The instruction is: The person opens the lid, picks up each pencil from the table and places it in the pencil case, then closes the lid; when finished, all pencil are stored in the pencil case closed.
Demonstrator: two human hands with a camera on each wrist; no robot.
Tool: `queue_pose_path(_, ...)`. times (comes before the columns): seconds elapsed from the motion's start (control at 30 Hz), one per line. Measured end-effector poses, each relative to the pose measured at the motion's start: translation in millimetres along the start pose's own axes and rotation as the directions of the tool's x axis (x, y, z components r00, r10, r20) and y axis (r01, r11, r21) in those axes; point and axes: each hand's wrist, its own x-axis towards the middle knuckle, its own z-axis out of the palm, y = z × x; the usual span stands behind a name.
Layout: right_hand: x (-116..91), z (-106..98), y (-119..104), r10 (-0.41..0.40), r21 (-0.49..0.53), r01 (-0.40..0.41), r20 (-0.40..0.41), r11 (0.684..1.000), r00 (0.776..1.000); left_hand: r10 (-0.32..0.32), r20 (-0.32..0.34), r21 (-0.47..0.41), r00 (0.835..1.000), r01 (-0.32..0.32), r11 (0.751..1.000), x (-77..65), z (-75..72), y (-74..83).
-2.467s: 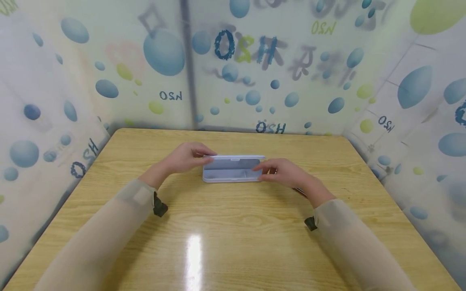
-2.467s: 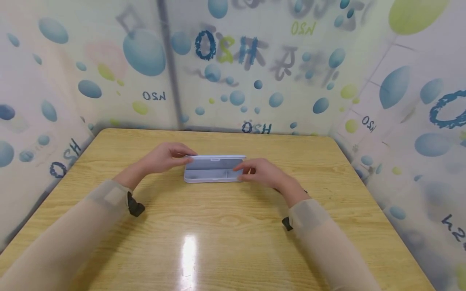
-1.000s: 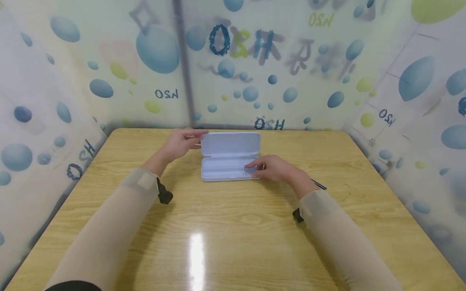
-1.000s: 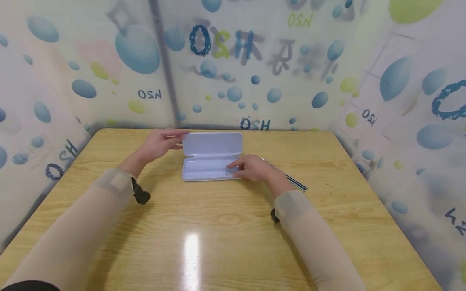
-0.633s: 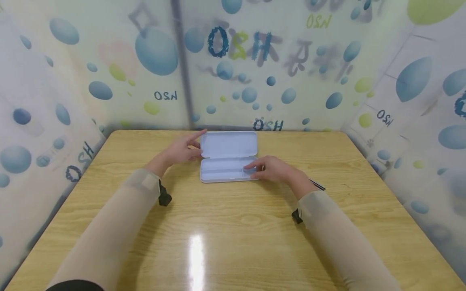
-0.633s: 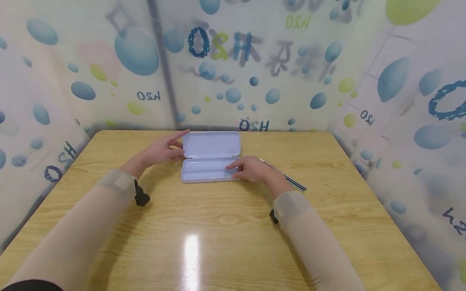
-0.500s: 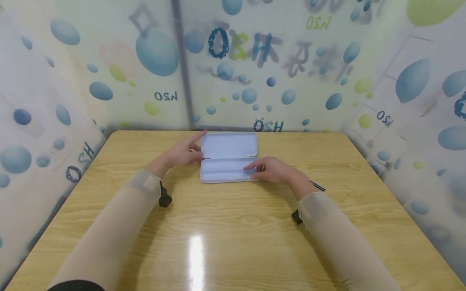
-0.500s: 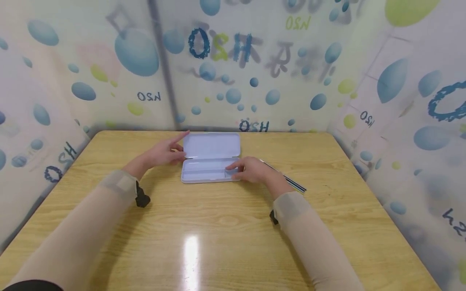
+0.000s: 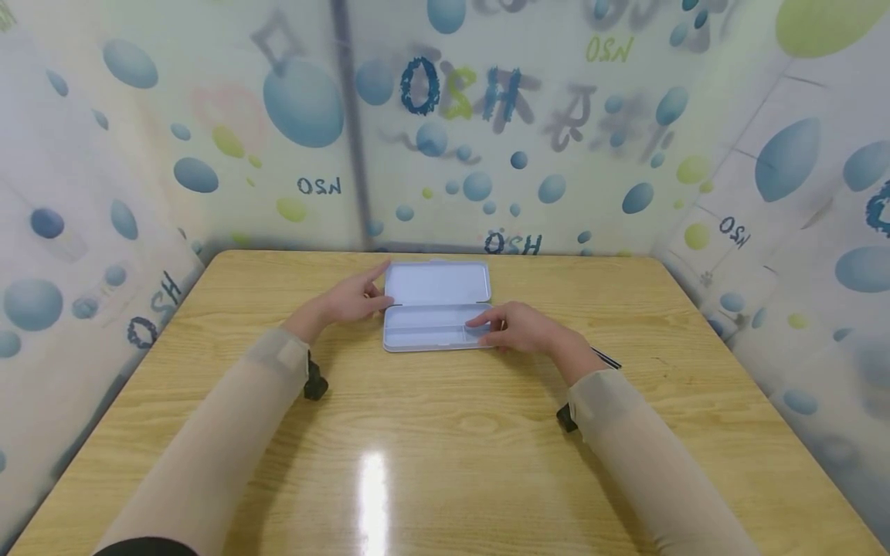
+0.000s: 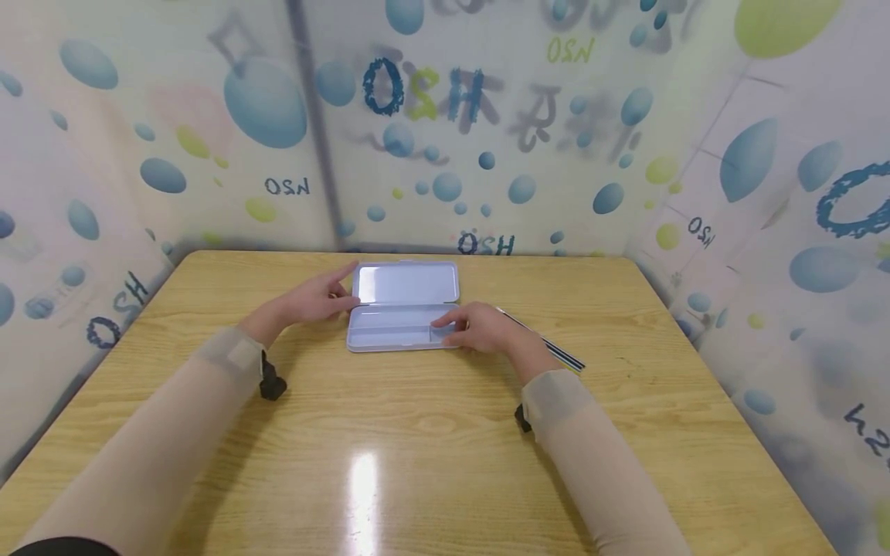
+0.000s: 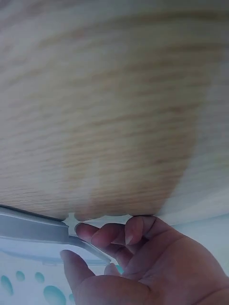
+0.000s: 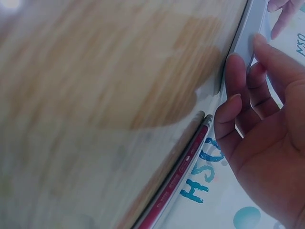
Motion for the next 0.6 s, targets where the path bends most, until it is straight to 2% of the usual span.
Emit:
queue_pose_path(0.17, 0, 0, 1, 0.003, 0.005, -0.003, 0.0, 1.0, 1.0, 0.013, -0.027, -0.034, 1.0, -0.014, 0.999, -6.6, -0.5, -2.3)
queue_pose_path(0.37, 0, 1, 2, 0.012, -0.004, -0.012, 0.003, 1.0, 1.0, 0.061, -0.055, -0.06, 0.997, -0.064, 0.996, -19.2, -2.0, -0.4)
queue_pose_path(0.47, 1, 1, 2, 0.019, -0.008, -0.019, 0.003, 1.0, 1.0, 0.074, -0.016, -0.072, 0.997, -0.075, 0.995, -25.2, -0.1, 1.9)
queue_pose_path(0.6, 1, 1, 3, 0.021, -0.005, -0.021, 0.007, 1.0, 1.0, 0.055, 0.069, -0.05, 0.996, -0.052, 0.997, -29.5, 4.6, 3.8)
